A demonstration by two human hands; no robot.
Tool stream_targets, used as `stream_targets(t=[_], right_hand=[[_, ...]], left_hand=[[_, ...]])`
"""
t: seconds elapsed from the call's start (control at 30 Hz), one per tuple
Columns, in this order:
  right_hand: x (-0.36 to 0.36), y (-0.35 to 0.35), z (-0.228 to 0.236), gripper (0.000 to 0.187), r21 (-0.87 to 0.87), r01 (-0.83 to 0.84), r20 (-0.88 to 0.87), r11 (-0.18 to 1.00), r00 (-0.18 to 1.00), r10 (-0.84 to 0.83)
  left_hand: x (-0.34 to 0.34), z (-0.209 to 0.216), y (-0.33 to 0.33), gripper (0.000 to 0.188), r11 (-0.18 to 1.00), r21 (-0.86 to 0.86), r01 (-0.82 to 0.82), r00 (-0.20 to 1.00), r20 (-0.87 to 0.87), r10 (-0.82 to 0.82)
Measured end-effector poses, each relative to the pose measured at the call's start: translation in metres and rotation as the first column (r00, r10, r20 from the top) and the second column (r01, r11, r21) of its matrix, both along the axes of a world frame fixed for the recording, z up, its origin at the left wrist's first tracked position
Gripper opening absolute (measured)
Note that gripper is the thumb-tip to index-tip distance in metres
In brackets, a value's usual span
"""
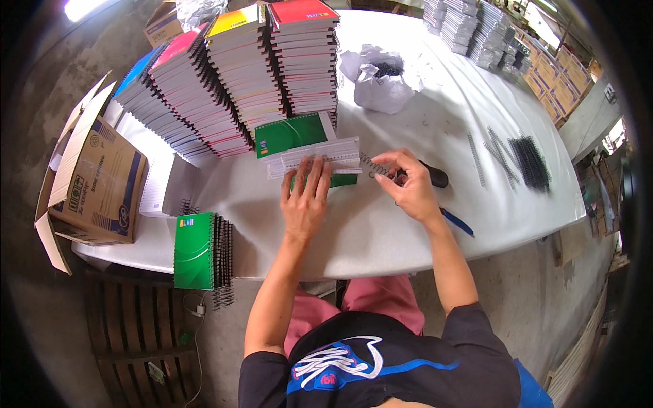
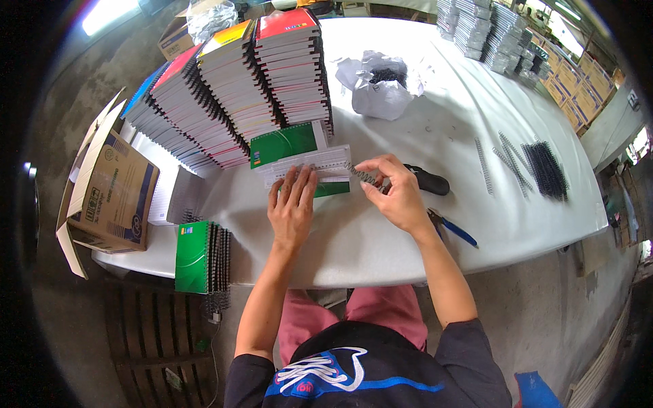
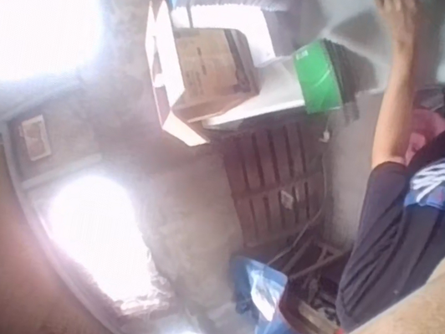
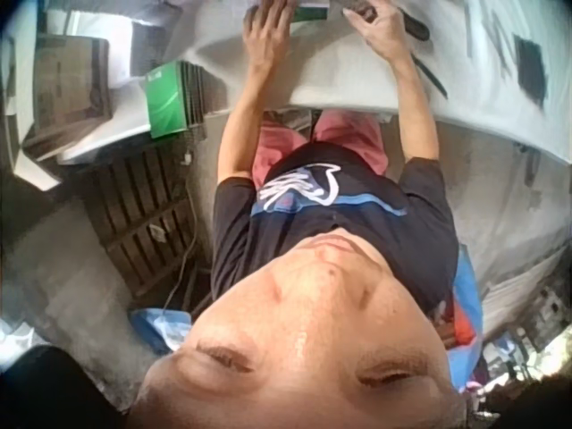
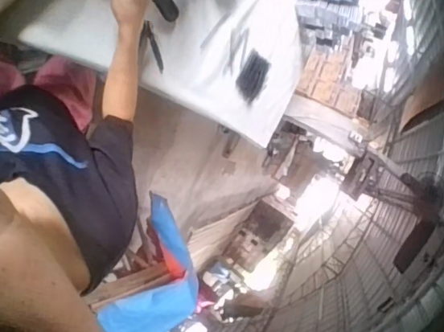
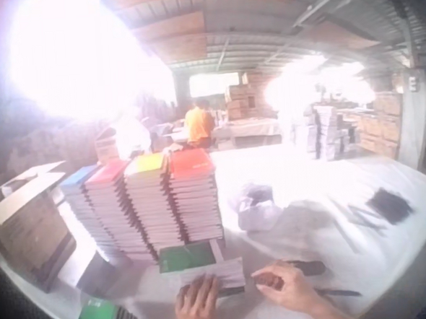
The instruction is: The person inserts a metal spiral coil into the punched holes of several notebook covers and stacks of paper by hand, then uses pliers to cut and crimp the ends of the wire to secure the binding.
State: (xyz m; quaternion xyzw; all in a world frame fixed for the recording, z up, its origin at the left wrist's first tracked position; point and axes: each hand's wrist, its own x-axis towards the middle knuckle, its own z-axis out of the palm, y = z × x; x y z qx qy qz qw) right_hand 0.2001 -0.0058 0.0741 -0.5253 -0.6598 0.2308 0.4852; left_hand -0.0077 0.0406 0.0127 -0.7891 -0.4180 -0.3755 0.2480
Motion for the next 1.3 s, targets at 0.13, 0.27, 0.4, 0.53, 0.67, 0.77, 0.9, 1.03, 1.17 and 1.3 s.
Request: stream_targets(t=[0.13,0.27,0.4,0.53,0.67,0.77,0.9,1.03,1.17,1.3], right_hand=[[-0.011,0.008,-0.003,0.041,-0.037,0.049,0.041,0.998,0.998,-0.047],[-0.015,0.021,-0.039,0.046,0.297,0.010,0.404,0.955,0.905,-0.135],[-0.018,0.022,-0.043,0.044,0.570,-0.034,0.556,0.821,0.752,-0.355],[-0.019,0.025,-0.039,0.037,0.634,-0.111,0.598,0.766,0.698,-0.394],[-0.020,0.029,-0.046,0.034,0.672,-0.100,0.572,0.734,0.699,-0.428],[-0.019,0.028,-0.050,0.034,0.624,-0.119,0.611,0.772,0.691,-0.387],[-0.019,0.030,-0.056,0.046,0.621,-0.088,0.556,0.779,0.750,-0.358],[-0.020,0.028,-0.052,0.060,0.580,-0.075,0.607,0.811,0.704,-0.369],[-0.022,0.029,-0.056,0.063,0.553,-0.026,0.614,0.833,0.689,-0.386],[-0.020,0.031,-0.055,0.064,0.567,-0.063,0.660,0.822,0.632,-0.407]], left_hand=[[-0.001,-0.006,-0.003,0.007,0.998,-0.024,0.050,0.999,-0.004,-0.050],[0.002,-0.006,-0.012,0.011,0.996,-0.070,0.050,0.997,-0.058,-0.054],[0.002,-0.004,-0.017,0.012,0.990,-0.139,0.019,0.995,-0.098,-0.033],[0.001,-0.006,-0.019,0.010,0.975,-0.223,0.020,0.995,-0.086,-0.040],[-0.001,-0.004,-0.019,0.009,0.976,-0.212,0.049,0.985,-0.152,-0.083],[-0.004,-0.004,-0.018,0.007,0.979,-0.193,0.065,0.976,-0.192,-0.102],[-0.004,0.005,-0.019,0.007,0.974,-0.216,0.067,0.974,-0.200,-0.111],[-0.003,0.003,-0.016,0.007,0.975,-0.213,0.059,0.975,-0.200,-0.102],[-0.002,0.005,-0.017,0.006,0.973,-0.213,0.093,0.983,-0.136,-0.124],[-0.001,0.006,-0.014,0.006,0.969,-0.233,0.086,0.986,-0.120,-0.116]])
